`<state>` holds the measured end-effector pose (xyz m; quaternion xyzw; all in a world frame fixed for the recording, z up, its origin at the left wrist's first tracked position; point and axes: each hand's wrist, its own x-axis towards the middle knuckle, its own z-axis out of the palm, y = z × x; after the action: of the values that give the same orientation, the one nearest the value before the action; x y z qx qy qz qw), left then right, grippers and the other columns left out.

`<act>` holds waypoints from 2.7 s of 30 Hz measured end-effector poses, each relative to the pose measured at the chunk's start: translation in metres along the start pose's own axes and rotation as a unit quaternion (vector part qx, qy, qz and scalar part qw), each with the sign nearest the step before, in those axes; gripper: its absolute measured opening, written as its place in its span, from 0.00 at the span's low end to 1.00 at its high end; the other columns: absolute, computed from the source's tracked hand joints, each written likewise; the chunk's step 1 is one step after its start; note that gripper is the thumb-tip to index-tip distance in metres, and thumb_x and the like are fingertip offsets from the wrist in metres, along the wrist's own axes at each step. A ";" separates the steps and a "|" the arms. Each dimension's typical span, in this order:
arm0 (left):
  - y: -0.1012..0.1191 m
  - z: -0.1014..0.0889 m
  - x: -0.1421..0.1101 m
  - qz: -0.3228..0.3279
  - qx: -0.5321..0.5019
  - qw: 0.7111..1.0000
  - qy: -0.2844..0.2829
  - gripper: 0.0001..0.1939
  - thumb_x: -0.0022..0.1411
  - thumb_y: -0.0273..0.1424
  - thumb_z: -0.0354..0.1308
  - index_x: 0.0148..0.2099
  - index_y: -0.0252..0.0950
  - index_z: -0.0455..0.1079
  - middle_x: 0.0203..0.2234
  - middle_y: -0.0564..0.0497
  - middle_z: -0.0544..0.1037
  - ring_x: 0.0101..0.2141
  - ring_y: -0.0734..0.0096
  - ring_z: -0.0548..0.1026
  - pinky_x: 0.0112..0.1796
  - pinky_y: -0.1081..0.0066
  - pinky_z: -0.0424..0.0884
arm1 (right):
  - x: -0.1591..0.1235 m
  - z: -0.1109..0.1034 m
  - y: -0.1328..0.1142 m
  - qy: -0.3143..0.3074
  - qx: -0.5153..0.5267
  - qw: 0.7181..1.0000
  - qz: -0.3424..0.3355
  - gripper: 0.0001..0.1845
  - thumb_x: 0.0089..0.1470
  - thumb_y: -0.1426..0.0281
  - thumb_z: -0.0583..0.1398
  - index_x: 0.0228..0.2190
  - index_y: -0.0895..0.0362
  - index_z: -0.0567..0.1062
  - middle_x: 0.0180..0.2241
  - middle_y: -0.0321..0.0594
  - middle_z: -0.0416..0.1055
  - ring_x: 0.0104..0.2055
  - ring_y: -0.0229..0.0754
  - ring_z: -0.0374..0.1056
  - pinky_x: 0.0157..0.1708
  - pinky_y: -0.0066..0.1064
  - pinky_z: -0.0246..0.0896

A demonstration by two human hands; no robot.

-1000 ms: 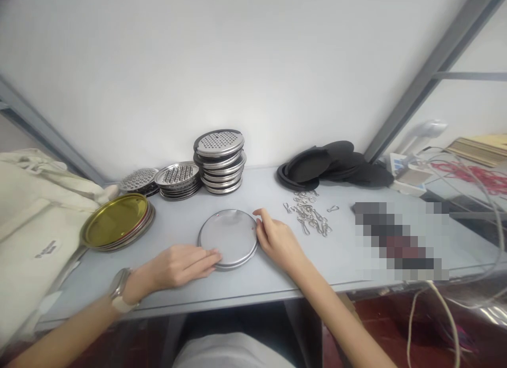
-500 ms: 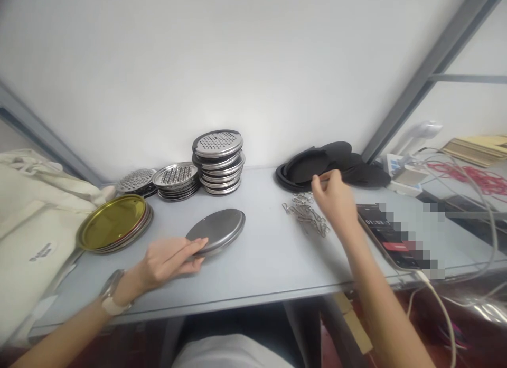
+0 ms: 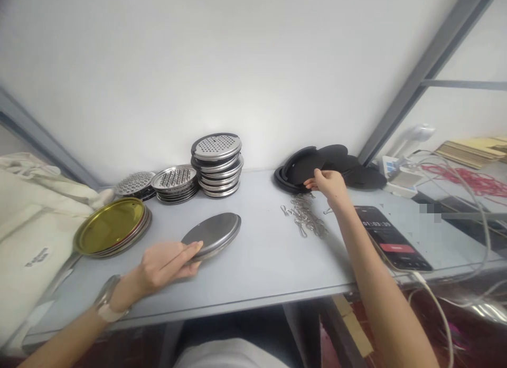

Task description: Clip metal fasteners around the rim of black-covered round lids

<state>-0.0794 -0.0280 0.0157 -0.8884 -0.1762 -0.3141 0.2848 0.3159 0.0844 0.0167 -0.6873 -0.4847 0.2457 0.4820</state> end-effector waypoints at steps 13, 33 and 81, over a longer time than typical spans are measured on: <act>-0.016 -0.013 -0.007 -0.116 0.076 0.988 0.072 0.12 0.58 0.32 0.60 0.44 0.34 0.69 0.18 0.56 0.71 0.18 0.79 0.67 0.22 0.76 0.62 | -0.057 -0.003 -0.017 -0.022 0.069 0.992 -0.103 0.19 0.60 0.60 0.53 0.23 0.59 0.69 0.22 0.41 0.71 0.22 0.32 0.62 0.25 0.24 0.59; -0.005 0.017 0.025 -0.613 -0.585 0.524 -0.088 0.16 0.62 0.43 0.52 0.33 0.34 0.63 0.23 0.56 0.64 0.22 0.81 0.61 0.23 0.81 0.61 | -0.167 0.038 -0.028 -0.244 0.062 0.967 -0.034 0.23 0.62 0.52 0.45 0.39 0.55 0.70 0.31 0.39 0.73 0.35 0.42 0.70 0.39 0.34 0.65; -0.030 0.032 0.000 -0.339 -0.429 0.803 -0.237 0.53 0.36 0.45 0.72 0.64 0.45 0.54 0.60 0.45 0.62 0.58 0.49 0.61 0.58 0.51 0.57 | -0.172 0.057 -0.019 -0.276 -0.107 0.944 -0.148 0.48 0.40 0.51 0.67 0.59 0.50 0.58 0.46 0.44 0.62 0.47 0.51 0.64 0.48 0.42 0.63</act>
<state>-0.0799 0.0153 0.0071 -0.8506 -0.3751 -0.2134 -0.3004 0.1918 -0.0452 -0.0118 -0.5607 -0.7184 0.2984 0.2836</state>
